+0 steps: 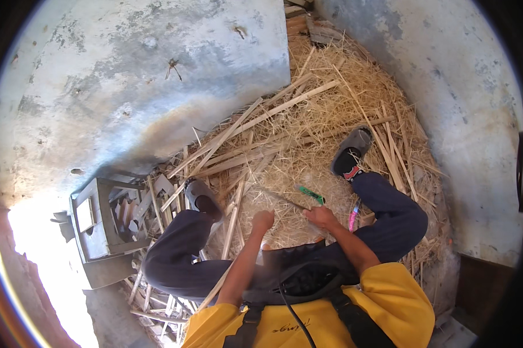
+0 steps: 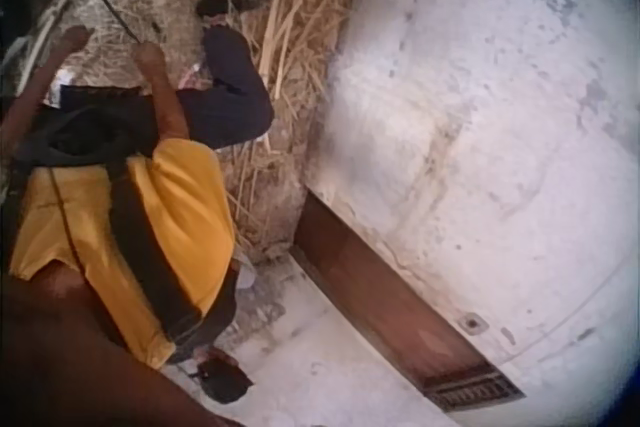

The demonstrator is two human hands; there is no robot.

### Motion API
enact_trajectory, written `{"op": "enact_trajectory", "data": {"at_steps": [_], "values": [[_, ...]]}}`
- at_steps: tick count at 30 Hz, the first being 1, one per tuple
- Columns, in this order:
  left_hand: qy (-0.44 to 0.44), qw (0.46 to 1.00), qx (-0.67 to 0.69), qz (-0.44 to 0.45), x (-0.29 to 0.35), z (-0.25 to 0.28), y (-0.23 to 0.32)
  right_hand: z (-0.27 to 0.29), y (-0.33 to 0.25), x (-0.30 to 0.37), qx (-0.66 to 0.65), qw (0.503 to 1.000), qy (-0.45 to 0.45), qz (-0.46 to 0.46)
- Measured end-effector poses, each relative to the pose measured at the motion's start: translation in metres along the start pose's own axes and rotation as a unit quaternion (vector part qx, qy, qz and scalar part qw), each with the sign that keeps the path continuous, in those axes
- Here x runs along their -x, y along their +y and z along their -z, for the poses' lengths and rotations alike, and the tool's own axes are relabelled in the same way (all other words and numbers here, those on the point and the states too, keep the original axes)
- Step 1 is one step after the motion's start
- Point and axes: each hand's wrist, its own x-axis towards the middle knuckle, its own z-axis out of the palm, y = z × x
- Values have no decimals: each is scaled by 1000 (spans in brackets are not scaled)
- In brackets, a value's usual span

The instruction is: The person shaves a piece of wood using a machete, working on the surface while sitting on a floor covered in wood shavings.

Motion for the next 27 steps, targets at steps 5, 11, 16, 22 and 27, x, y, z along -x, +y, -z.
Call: {"op": "enact_trajectory", "data": {"at_steps": [5, 11, 16, 22, 27], "values": [[5, 1000, 12, 15, 4, 3, 1, 9, 0, 2, 3, 999, 1, -34], [-2, 1000, 10, -2, 2, -12, -3, -5, 19, 5, 10, 999, 2, 33], [5, 1000, 3, 8, -10, -19, -6, -1, 16, 1, -8, 998, 30, -48], [-14, 999, 16, 35, 1, 1, 3, -6, 20, -2, -6, 999, 39, -28], [0, 999, -2, 33, 8, 8, 12, -30, 52, -28, -221, 966, -42, -126]]}}
